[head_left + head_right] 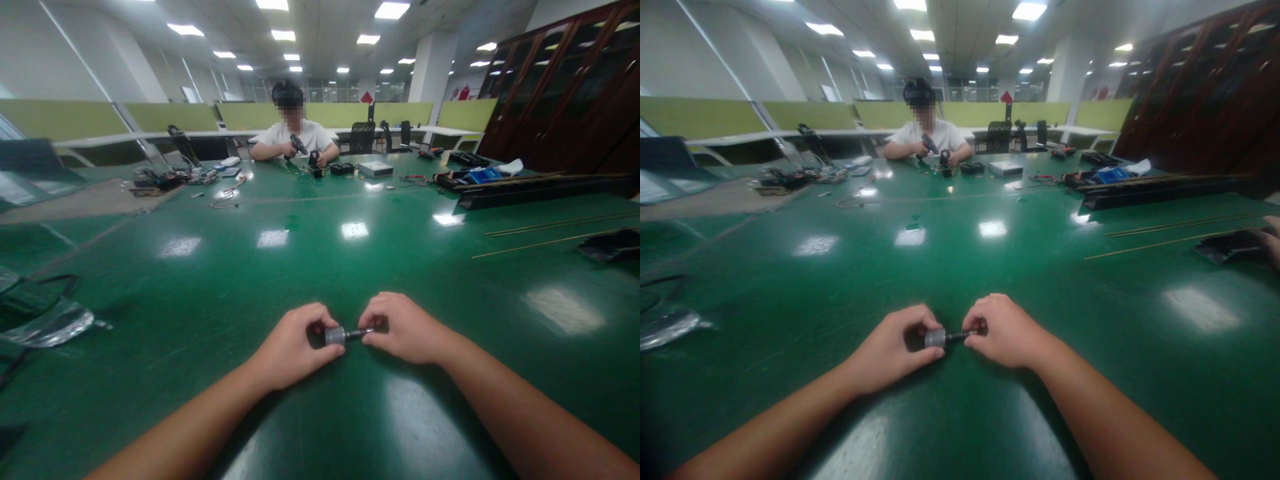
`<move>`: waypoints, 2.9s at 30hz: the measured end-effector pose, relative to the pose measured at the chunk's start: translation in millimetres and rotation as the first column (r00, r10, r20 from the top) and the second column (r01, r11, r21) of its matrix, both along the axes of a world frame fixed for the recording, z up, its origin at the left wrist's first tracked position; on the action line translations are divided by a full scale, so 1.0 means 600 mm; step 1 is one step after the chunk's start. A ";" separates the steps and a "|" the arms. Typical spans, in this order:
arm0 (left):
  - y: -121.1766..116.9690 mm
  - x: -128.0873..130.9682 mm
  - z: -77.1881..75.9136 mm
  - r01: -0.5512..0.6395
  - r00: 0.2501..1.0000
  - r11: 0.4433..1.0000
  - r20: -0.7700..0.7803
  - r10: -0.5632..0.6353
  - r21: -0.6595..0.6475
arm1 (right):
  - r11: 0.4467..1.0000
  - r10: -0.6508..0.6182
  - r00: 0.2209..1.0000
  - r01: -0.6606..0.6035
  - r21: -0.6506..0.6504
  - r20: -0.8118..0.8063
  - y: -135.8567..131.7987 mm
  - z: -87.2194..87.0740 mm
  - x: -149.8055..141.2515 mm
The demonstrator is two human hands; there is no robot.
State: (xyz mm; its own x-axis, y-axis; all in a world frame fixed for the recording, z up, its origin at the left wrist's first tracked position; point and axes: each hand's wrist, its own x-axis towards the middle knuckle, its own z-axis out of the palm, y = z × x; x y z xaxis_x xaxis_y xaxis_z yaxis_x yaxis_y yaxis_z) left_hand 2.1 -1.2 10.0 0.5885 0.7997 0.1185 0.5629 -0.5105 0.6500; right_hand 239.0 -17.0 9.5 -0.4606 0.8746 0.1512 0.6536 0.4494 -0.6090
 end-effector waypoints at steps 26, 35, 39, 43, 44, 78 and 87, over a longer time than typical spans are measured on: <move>-0.001 -0.004 0.001 -0.002 1.000 1.000 0.001 0.002 0.007 | 0.997 -0.021 1.000 0.020 -0.075 -0.007 0.008 0.000 0.018; 0.000 -0.006 0.000 -0.001 1.000 1.000 0.007 0.001 -0.003 | 0.998 -0.040 0.999 0.042 -0.053 0.036 0.009 0.005 0.030; 0.000 -0.007 0.001 0.001 1.000 1.000 0.011 -0.001 -0.009 | 0.998 -0.048 0.998 0.050 -0.047 0.043 0.011 0.007 0.038; 0.001 -0.005 0.003 -0.001 1.000 1.000 0.009 0.001 -0.006 | 0.998 -0.023 0.999 0.026 -0.055 0.043 0.012 0.005 0.038; 0.001 -0.005 0.003 0.001 1.000 1.000 0.008 -0.001 -0.005 | 0.998 -0.021 0.999 0.024 -0.059 0.044 0.012 0.005 0.037; 0.000 0.003 0.002 0.007 1.000 1.000 0.028 -0.006 -0.019 | 0.996 0.043 0.992 -0.034 0.081 -0.121 0.000 -0.021 -0.029; 0.000 0.003 0.000 0.005 0.999 1.000 0.037 -0.004 -0.010 | 0.995 0.033 0.996 -0.025 0.094 -0.088 0.000 -0.022 -0.034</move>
